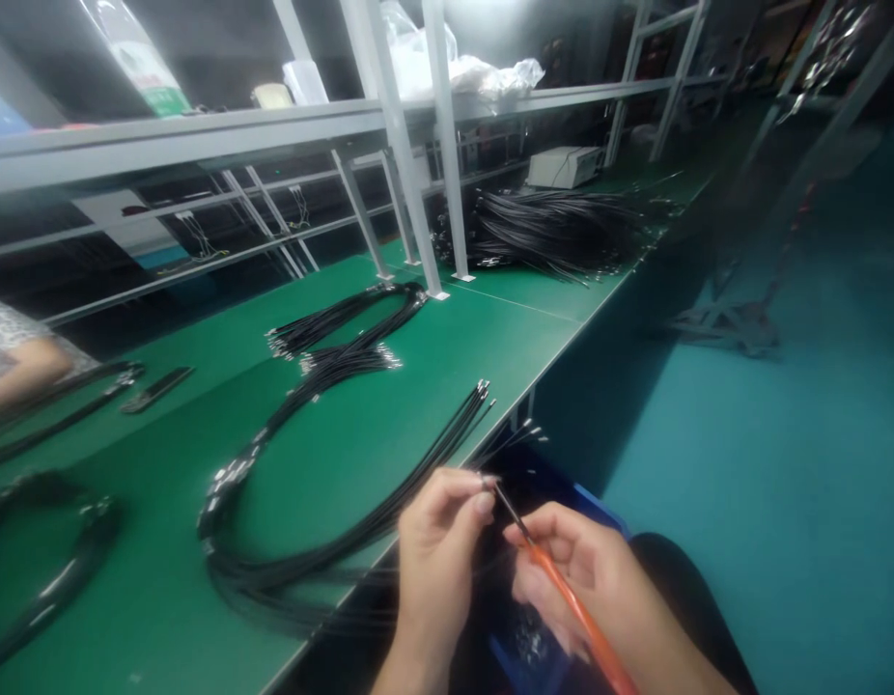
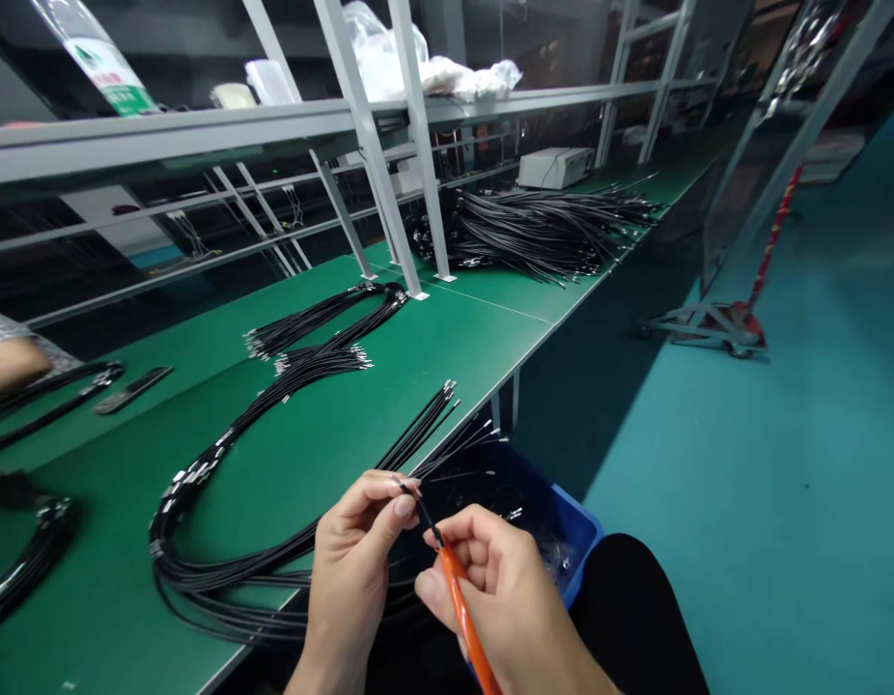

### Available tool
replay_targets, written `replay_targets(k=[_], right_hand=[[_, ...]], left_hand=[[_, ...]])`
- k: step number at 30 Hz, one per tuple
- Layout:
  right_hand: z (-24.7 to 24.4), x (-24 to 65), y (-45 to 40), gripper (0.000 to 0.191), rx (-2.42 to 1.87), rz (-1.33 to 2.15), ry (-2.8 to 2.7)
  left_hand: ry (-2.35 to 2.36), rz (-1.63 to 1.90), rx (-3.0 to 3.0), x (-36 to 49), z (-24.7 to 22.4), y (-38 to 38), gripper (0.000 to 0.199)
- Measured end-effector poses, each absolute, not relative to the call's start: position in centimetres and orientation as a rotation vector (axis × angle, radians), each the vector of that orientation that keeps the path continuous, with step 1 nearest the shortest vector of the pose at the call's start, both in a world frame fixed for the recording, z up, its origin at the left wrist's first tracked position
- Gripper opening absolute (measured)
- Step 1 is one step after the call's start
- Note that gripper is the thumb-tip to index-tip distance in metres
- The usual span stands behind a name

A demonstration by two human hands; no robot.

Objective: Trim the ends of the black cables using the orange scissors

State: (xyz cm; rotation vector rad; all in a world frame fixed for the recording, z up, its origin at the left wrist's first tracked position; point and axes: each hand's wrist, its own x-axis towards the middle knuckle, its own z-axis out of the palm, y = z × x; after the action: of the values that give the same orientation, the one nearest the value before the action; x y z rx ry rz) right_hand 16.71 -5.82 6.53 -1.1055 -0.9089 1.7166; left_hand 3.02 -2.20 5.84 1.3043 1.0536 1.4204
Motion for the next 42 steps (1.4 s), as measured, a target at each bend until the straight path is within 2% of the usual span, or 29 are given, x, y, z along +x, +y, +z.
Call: replay_targets(k=[9,16,21,34,42], right_hand=[[7.2,16.2,-5.2,0.03,-1.173,1.696,-0.829],[6.9,16.0,-5.1,0.026,-1.182,1.687,-0.79],[6.8,16.1,-5.1,0.032,-1.219,1.685,-0.785],[6.6,17.9,-5.7,0.021,-1.188,1.786,-0.884],[6.5,17.6,-5.2,0.018,-1.213,1.736,-0.928]], left_hand=[[1.105,1.283,1.377,3.2,5.7,-2.5,0.003],[1.156,1.263,1.349,3.4,5.9,-2.4,0.003],[1.155,1.247,1.382,3.6,5.9,-2.3,0.003],[1.198,1.317,1.477,3.8,5.7,-2.2,0.002],[1.219,1.298,1.529,4.1,5.6,-2.2,0.005]])
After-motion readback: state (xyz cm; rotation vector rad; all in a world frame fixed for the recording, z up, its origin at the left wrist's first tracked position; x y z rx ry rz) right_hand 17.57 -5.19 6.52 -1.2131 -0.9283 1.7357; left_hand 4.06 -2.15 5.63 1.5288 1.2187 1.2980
